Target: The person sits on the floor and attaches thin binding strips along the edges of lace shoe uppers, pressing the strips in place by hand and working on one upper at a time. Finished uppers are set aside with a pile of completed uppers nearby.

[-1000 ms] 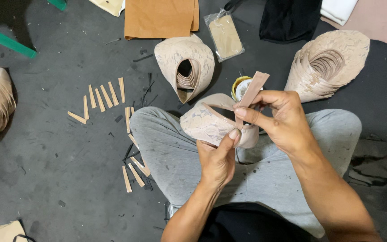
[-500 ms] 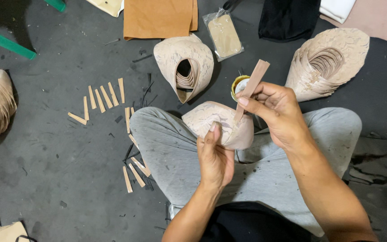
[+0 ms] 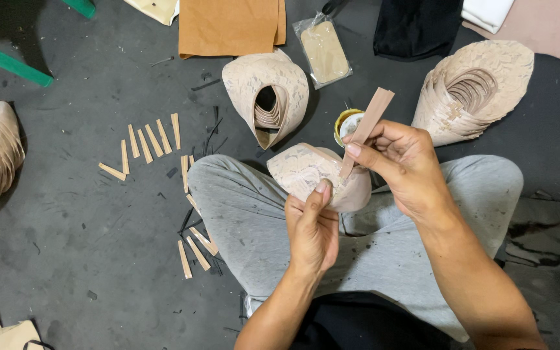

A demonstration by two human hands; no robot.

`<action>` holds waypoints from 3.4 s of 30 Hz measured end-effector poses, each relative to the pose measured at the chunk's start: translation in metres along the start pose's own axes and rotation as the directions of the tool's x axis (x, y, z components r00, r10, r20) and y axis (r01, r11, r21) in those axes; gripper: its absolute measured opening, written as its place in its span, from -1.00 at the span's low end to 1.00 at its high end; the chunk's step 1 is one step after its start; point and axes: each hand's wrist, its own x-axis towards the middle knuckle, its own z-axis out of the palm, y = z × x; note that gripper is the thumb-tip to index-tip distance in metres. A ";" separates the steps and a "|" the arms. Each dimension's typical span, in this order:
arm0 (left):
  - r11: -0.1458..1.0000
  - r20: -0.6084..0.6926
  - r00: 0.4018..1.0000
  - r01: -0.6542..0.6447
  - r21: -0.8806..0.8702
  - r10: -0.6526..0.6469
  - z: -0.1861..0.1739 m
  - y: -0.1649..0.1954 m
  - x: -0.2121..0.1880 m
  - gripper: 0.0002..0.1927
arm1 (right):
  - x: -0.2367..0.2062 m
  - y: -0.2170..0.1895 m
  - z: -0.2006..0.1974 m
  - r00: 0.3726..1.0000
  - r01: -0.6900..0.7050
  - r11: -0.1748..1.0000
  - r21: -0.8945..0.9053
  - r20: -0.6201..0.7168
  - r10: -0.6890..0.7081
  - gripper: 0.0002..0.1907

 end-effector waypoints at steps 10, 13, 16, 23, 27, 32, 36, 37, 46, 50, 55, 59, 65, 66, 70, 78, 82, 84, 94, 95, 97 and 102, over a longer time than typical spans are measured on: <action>1.000 -0.014 1.000 0.006 -0.003 -0.006 0.005 0.002 0.000 -0.73 | 0.000 -0.002 0.000 1.000 0.015 1.000 0.006 0.004 -0.015 -0.78; 1.000 -0.005 1.000 0.007 -0.007 -0.007 0.005 0.002 -0.001 -0.74 | -0.001 -0.003 0.000 1.000 0.010 1.000 0.005 0.001 -0.010 -0.79; 1.000 0.003 1.000 0.007 -0.011 -0.007 0.005 0.002 -0.001 -0.76 | -0.001 -0.003 0.000 1.000 0.011 1.000 0.004 0.000 -0.011 -0.79; 1.000 -0.006 1.000 0.007 0.007 -0.007 0.006 0.002 0.000 -0.77 | 0.000 -0.004 0.000 1.000 0.023 1.000 0.012 0.006 -0.023 -0.79; 1.000 0.008 1.000 0.013 0.006 -0.013 0.005 0.002 0.000 -0.78 | 0.000 -0.005 -0.001 1.000 0.020 1.000 -0.001 0.001 -0.020 -0.79; 1.000 0.006 1.000 0.016 0.007 -0.016 0.007 0.003 0.000 -0.76 | 0.000 -0.007 0.000 1.000 0.031 0.999 0.013 0.002 -0.031 -0.79; 0.999 0.007 1.000 0.022 0.024 -0.023 0.011 0.005 0.000 -0.73 | 0.000 -0.008 0.000 0.999 0.038 0.999 0.009 0.004 -0.038 -0.79; 0.999 0.007 1.000 0.021 0.028 -0.021 0.012 0.005 0.000 -0.72 | 0.000 -0.008 0.000 0.999 0.038 0.999 0.002 0.004 -0.038 -0.78; 0.996 -0.029 1.000 0.005 0.088 -0.003 0.014 0.004 0.000 -0.68 | -0.003 -0.008 -0.001 0.999 0.031 0.999 0.010 0.015 -0.031 -0.79; 0.993 -0.043 0.999 -0.020 0.120 0.026 0.013 0.002 0.001 -0.67 | -0.005 -0.006 0.000 0.999 0.040 0.999 0.011 0.016 -0.040 -0.78; 0.996 -0.052 0.999 -0.006 0.084 0.010 0.012 0.004 -0.001 -0.69 | -0.006 -0.005 0.001 1.000 0.029 0.999 0.034 0.006 -0.029 -0.78; 0.999 -0.056 0.998 -0.004 0.054 0.007 0.013 0.004 -0.001 -0.71 | -0.006 -0.006 0.000 0.999 0.033 0.999 0.014 0.004 -0.033 -0.78; 0.998 -0.078 0.997 0.005 0.060 0.000 0.013 0.005 -0.001 -0.69 | -0.007 -0.008 0.002 0.999 0.041 0.999 0.028 0.011 -0.042 -0.78; 0.998 -0.082 0.997 0.004 0.062 0.001 0.013 0.005 -0.001 -0.69 | -0.007 -0.008 0.002 0.999 0.042 0.999 0.023 0.009 -0.042 -0.77; 0.999 -0.075 0.997 0.000 0.054 0.004 0.012 0.005 -0.001 -0.68 | -0.008 -0.008 0.002 0.999 0.042 0.999 0.020 0.009 -0.042 -0.77; 0.998 -0.068 0.998 0.002 0.070 0.003 0.015 0.006 -0.003 -0.66 | -0.008 -0.007 0.002 0.999 0.039 0.999 0.028 0.007 -0.039 -0.77; 0.990 -0.070 0.996 -0.045 0.132 0.054 0.019 0.006 -0.004 -0.64 | -0.009 -0.007 0.002 0.999 0.033 0.999 0.025 0.010 -0.034 -0.77; 0.986 -0.051 0.996 -0.064 0.152 0.073 0.021 0.006 -0.004 -0.64 | -0.010 -0.007 0.001 0.999 0.033 0.999 0.019 0.012 -0.033 -0.77; 0.989 -0.070 0.996 -0.048 0.141 0.059 0.024 0.007 -0.002 -0.58 | -0.011 -0.008 0.002 0.999 0.032 0.999 0.008 0.025 -0.032 -0.77; 0.990 -0.062 0.996 -0.052 0.133 0.060 0.023 0.006 -0.002 -0.58 | -0.011 -0.007 0.002 0.999 0.026 1.000 0.004 0.024 -0.026 -0.76; 0.991 -0.043 0.997 -0.054 0.124 0.060 0.020 0.005 -0.003 -0.58 | -0.011 -0.006 0.000 0.999 0.039 0.999 -0.010 0.033 -0.038 -0.77; 0.992 0.060 0.998 -0.034 0.123 0.026 0.011 0.005 0.000 -0.60 | -0.011 -0.002 -0.002 0.995 -0.001 0.998 0.066 0.095 -0.005 -0.80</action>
